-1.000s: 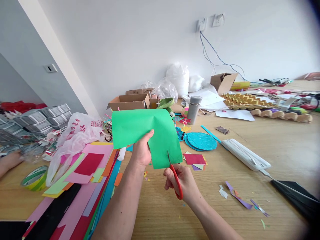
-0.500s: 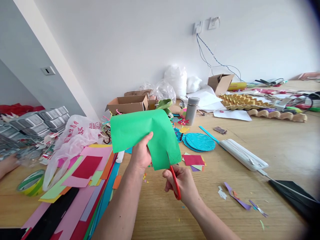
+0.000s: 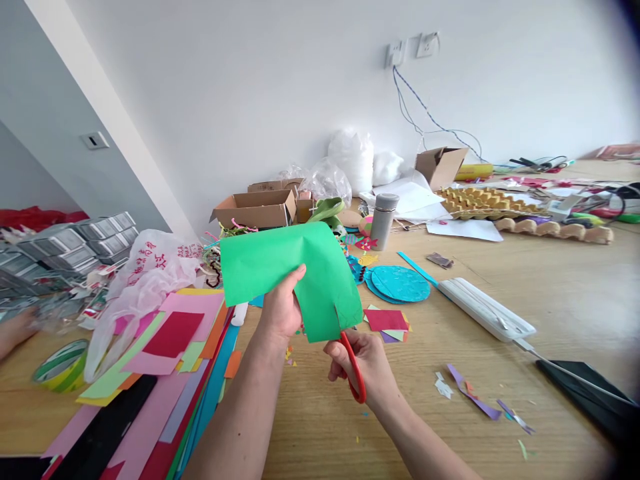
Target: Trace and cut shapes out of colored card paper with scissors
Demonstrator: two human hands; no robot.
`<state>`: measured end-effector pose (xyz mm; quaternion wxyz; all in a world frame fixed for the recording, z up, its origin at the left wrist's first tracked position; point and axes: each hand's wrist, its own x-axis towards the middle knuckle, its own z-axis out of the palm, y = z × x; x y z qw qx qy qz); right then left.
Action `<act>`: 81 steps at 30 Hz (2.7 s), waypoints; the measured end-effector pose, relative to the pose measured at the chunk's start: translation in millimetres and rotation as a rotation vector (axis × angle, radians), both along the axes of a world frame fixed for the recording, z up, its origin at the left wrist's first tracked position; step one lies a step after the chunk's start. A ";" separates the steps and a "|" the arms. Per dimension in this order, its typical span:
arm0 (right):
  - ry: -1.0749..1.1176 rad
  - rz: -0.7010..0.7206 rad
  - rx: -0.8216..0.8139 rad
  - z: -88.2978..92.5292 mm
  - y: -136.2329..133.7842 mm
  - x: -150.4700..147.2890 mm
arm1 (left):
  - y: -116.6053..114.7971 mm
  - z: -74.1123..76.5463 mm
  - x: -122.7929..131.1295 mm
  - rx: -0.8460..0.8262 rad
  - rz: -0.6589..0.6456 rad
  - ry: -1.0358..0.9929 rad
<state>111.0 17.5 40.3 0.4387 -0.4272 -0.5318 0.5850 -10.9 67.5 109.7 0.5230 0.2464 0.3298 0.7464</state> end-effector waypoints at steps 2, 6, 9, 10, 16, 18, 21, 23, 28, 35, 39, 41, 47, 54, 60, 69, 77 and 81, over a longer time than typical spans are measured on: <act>-0.003 0.014 -0.008 -0.4 -0.1 0.1 | 1.7 -1.9 -0.9 0.017 0.049 0.035; -0.002 0.037 -0.018 -2.1 -0.7 -0.2 | 5.7 -8.0 -4.0 0.040 0.134 0.095; -0.011 0.049 -0.018 -4.1 -0.9 0.1 | 7.5 -12.2 -5.3 0.045 0.170 0.102; -0.019 0.048 -0.018 -4.9 -0.7 0.3 | 7.6 -12.8 -5.0 0.040 0.161 0.099; -0.051 0.018 -0.005 -6.7 2.3 0.4 | 4.0 -6.9 1.2 -0.019 0.097 0.036; -0.048 0.014 -0.014 -5.2 2.5 -0.2 | 3.0 -4.9 2.1 -0.019 0.082 0.012; -0.043 0.022 -0.048 -2.5 2.5 -1.1 | 2.5 -4.0 2.0 -0.012 0.055 -0.004; -0.036 0.027 -0.070 -1.2 2.8 -1.4 | 2.8 -4.0 1.6 -0.024 0.041 -0.014; 0.046 0.052 -0.083 1.8 2.7 -0.8 | 5.0 -5.3 1.1 -0.066 0.069 -0.020; 0.007 0.107 -0.083 5.3 1.4 -0.4 | 6.7 -7.3 -2.1 -0.071 0.142 0.043; -0.042 0.114 -0.077 2.8 2.4 0.5 | 5.9 -5.3 -2.2 -0.054 0.175 0.063; -0.068 0.104 -0.076 1.8 3.0 0.7 | 5.6 -5.3 -1.0 -0.065 0.163 0.058; -0.097 0.077 -0.048 2.5 4.4 1.5 | 5.9 -8.5 1.8 -0.119 0.122 0.056; -0.124 0.062 -0.051 -1.6 5.8 0.7 | 3.9 -3.4 3.0 -0.118 0.059 -0.011; -0.130 0.050 -0.117 5.7 4.2 -0.2 | 6.4 -3.5 -0.7 -0.131 0.061 -0.029; -0.137 0.147 -0.112 5.5 1.6 -0.5 | 12.8 -9.5 -12.1 -0.059 0.228 0.103; -0.154 0.188 -0.092 7.8 1.9 1.2 | 8.2 -6.4 -12.1 -0.065 0.252 0.195; -0.133 0.220 -0.084 9.2 0.9 0.9 | 10.3 -7.9 -16.9 -0.038 0.329 0.248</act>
